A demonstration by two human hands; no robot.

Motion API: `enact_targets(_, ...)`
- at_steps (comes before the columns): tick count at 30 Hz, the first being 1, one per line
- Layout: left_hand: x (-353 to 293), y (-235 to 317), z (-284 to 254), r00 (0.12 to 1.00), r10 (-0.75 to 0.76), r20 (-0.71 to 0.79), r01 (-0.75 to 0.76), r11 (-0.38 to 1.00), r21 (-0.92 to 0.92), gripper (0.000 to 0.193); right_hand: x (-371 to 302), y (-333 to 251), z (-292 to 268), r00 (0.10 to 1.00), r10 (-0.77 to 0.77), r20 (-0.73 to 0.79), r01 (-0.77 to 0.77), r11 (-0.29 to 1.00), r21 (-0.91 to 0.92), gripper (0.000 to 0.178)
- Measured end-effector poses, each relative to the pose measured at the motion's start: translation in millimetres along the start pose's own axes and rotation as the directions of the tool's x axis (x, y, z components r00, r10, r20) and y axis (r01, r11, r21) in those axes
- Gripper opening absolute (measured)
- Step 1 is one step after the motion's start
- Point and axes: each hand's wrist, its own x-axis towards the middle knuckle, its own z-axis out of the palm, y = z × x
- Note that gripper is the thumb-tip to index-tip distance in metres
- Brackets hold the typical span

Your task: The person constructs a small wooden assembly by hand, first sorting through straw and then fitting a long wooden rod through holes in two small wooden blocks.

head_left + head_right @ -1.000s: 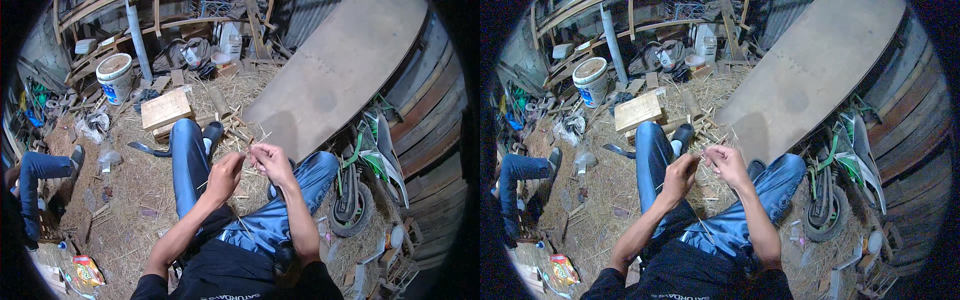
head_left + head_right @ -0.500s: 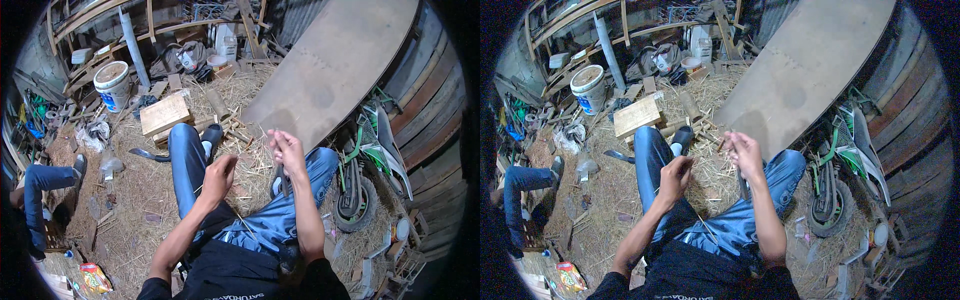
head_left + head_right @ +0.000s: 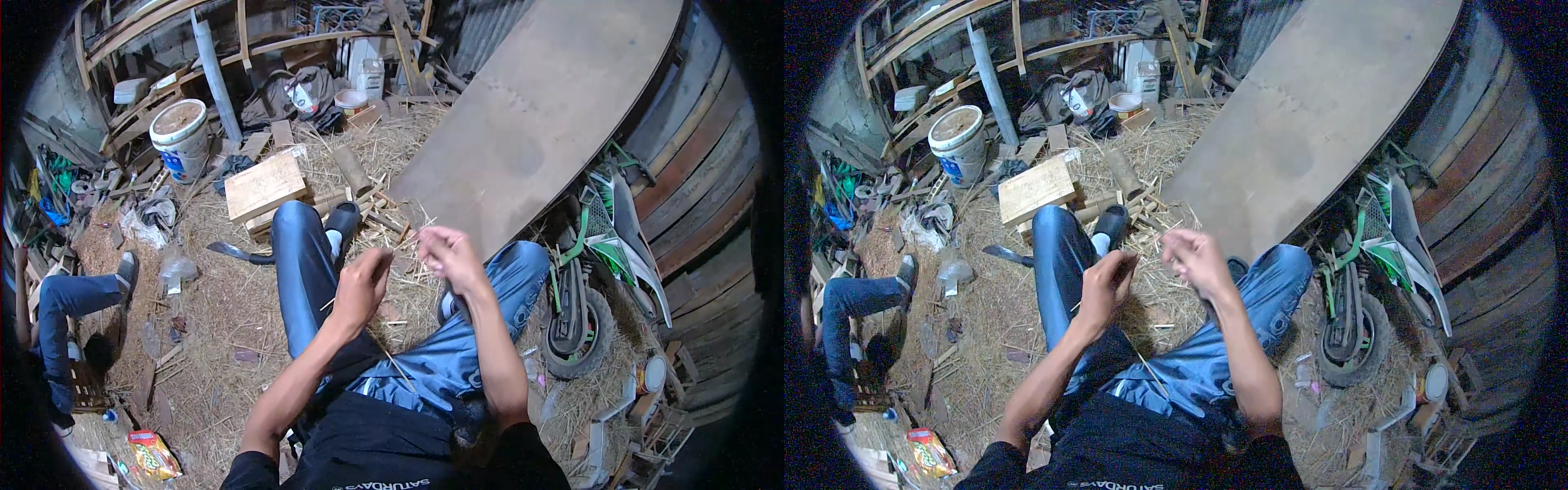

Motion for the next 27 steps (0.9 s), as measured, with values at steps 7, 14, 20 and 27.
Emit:
enact_targets(7,-3,0,0,0.999,-0.026,-0.026,0.026,1.000,-0.003,0.012,10,-11,-33,0.947,-0.062,-0.316,0.100,0.989,0.106,0.025)
enact_targets(14,-4,-2,6,0.986,-0.164,-0.021,0.162,0.983,-0.085,0.011,-9,3,3,0.992,-0.012,0.122,0.012,1.000,0.002,0.021)
enact_targets(20,-6,14,0,0.990,-0.144,0.005,0.144,0.988,-0.054,0.011,5,1,-21,0.955,-0.139,-0.263,0.148,0.989,0.013,0.024)
enact_targets(27,-4,0,1,0.980,-0.195,-0.036,0.189,0.974,-0.125,0.009,-14,-2,-4,1.000,-0.004,0.027,0.005,1.000,-0.031,0.028)
